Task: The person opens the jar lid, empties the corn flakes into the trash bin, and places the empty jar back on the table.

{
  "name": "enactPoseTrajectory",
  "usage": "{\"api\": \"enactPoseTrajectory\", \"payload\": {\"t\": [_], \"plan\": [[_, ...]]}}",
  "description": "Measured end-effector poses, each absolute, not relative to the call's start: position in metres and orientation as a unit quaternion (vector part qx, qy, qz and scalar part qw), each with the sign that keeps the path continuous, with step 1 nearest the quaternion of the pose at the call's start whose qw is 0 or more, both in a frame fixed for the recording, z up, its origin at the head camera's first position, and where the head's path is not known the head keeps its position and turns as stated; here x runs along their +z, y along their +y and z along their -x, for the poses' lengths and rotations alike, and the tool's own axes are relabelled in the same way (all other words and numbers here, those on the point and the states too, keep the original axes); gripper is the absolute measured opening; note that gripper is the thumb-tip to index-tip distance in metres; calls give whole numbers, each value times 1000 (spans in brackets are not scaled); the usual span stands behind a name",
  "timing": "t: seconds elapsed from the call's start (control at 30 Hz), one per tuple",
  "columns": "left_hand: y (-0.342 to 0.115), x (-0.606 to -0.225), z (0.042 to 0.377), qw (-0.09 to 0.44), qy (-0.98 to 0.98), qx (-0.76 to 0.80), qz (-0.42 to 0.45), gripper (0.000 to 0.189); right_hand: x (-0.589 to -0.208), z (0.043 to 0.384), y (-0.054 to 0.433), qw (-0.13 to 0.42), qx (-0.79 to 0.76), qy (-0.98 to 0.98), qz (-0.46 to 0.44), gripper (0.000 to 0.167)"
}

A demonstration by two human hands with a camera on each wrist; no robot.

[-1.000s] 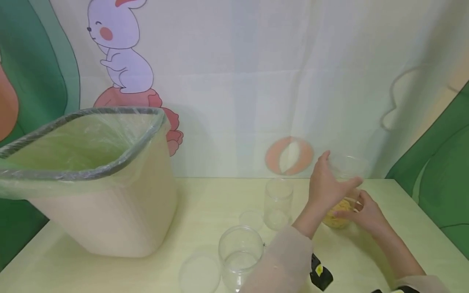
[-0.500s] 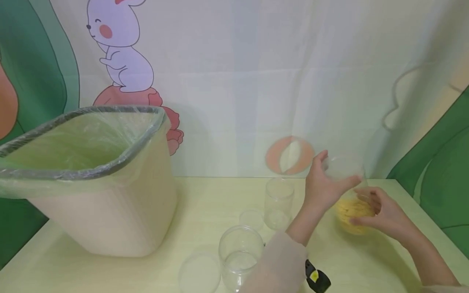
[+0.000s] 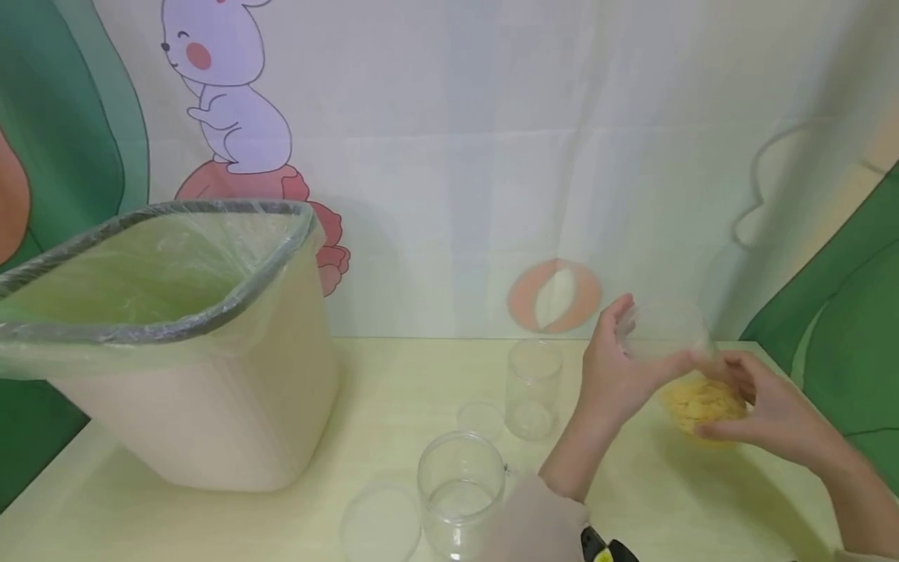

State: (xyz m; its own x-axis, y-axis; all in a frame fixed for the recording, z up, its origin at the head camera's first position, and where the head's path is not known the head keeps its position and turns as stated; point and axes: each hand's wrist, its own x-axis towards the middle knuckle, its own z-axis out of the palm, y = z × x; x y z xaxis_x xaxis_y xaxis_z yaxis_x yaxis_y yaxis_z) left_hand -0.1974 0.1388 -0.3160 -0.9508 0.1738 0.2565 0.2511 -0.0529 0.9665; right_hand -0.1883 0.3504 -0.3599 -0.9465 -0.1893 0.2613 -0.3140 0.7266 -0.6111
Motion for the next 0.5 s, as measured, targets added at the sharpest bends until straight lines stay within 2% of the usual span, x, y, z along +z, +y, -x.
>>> {"api": "enactPoseTrajectory", "payload": {"t": [0.13,0.37,0.5], "plan": [[133,-313,193,8,-684,-710,165,76,-358,186,354,110,333,-924,-151,75],[125,-313,191,-20,-660,-726,190,74,-348,181,357,88,314,-936,-133,79],[123,-313,191,-39,-631,-743,221,74,-344,178,360,86,295,-943,-128,73]]}}
